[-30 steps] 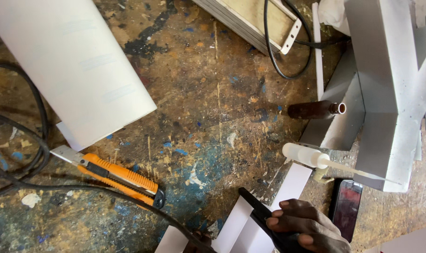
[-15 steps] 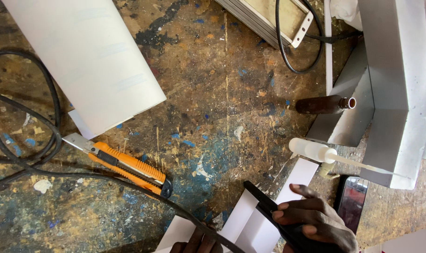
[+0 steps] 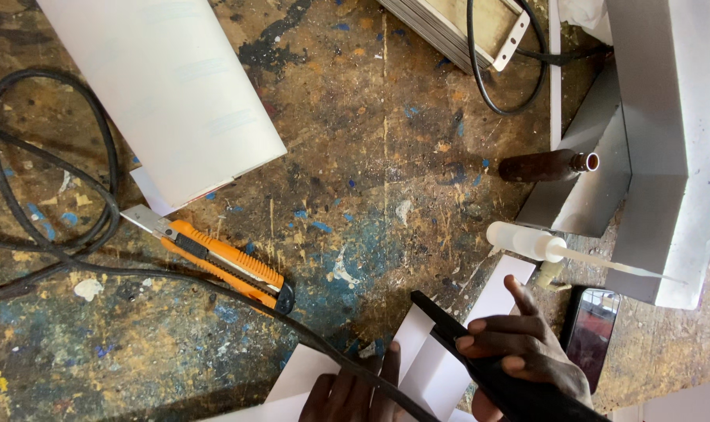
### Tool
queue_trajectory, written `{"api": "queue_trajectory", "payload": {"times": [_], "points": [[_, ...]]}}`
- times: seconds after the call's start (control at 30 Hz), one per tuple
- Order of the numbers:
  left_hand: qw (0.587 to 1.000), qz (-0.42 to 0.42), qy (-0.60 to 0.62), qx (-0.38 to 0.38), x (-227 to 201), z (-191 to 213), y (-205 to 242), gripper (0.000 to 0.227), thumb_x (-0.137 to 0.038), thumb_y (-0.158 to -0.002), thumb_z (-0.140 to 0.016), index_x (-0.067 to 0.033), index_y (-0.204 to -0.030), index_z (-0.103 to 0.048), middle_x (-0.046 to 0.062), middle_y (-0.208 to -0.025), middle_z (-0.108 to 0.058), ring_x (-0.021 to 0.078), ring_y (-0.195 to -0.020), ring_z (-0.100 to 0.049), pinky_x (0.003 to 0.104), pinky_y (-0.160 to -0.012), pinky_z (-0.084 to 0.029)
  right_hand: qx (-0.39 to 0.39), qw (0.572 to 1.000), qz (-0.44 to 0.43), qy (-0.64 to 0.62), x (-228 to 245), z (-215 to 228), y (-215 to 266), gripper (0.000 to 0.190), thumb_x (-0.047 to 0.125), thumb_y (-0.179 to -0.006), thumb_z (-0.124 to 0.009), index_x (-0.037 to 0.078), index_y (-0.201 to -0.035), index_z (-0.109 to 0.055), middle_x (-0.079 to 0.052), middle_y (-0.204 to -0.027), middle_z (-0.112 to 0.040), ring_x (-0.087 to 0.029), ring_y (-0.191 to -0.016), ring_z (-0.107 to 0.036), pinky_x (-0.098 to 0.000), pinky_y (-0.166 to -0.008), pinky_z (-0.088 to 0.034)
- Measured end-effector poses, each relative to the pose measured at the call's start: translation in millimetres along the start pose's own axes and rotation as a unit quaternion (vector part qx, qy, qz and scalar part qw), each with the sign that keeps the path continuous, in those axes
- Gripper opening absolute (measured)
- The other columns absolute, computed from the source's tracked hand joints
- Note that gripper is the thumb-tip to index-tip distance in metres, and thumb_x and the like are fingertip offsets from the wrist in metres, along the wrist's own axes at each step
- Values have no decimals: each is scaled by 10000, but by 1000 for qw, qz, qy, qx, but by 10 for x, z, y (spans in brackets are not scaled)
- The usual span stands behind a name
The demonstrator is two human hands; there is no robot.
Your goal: The person uses a heat gun to apply heat to the edges of a white plastic cross-shaped letter. They then apply glue from a bottle to the seams and press the edges together to secure the bond. The person repeats this process on different sections of the letter.
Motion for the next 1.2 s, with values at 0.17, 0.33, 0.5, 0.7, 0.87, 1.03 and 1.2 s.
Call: {"api": "queue_trajectory", "payload": {"times": [0.17,0.33,0.5,0.7,0.87,1.03,1.2], "points": [[998,-12,42,37,78,-174,-594,493,-329,-1084,-644,-80,-1504,-708,112,-1360,-791,259,-921,-807,393,-605,-592,-5,1000,-10,1,-40,7,-13,637,599,-1185,-566,218,-1679,-435,28,-1281,-838,-159,-1272,-813,-659,-1485,-419],[860,134,270,413,201,-535,-590,869,-279,-1141,-645,-174,-1826,-122,183,-1675,-511,540,-1230,-629,683,-799,-595,19,995,98,-26,-348,-76,240,868,731,-1089,-625,238,-1751,-356,51,-1293,-829,-168,-1330,-776,-721,-1445,-306],[866,162,303,362,217,-257,-711,847,-336,-1110,-592,-261,-1836,-162,128,-1603,-634,469,-1242,-661,578,-950,-546,56,992,107,-31,-473,-73,361,933,747,-1083,-598,223,-1785,-279,26,-1327,-812,-220,-1361,-773,-759,-1436,-258],[888,162,287,319,199,-228,-745,763,-294,-1124,-609,-237,-1802,-262,77,-1792,-468,426,-1427,-557,560,-1018,-498,59,992,102,-33,-444,-64,341,892,718,-1106,-589,235,-1791,-283,26,-1380,-788,-261,-1415,-756,-741,-1457,-258],[855,184,310,373,188,-331,-736,716,-312,-1123,-566,-254,-1779,-285,47,-1788,-469,421,-1437,-543,616,-1001,-493,117,986,107,-47,-520,-51,437,974,725,-1085,-616,234,-1823,-213,5,-1492,-744,-317,-1519,-673,-787,-1462,-178],[873,144,336,323,166,-184,-768,793,-236,-1073,-639,-207,-1783,-287,136,-1575,-687,440,-1204,-743,565,-907,-568,93,990,99,-36,-527,-82,446,841,743,-1094,-605,273,-1733,-326,86,-1447,-758,-272,-1496,-696,-749,-1476,-201],[889,113,318,308,100,-294,-754,769,-212,-1101,-632,-147,-1789,-295,267,-1352,-737,551,-1058,-705,617,-817,-572,71,992,81,-68,-430,-72,291,828,675,-1116,-603,266,-1771,-305,13,-1399,-776,-328,-1499,-689,-761,-1485,-170]]}}
Point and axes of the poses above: each hand's wrist, its own y-axis away from the middle knuckle, its own z-axis out of the back of the hand, x = y × z, the point moved 7 cm from there along -y, towards the middle knuckle
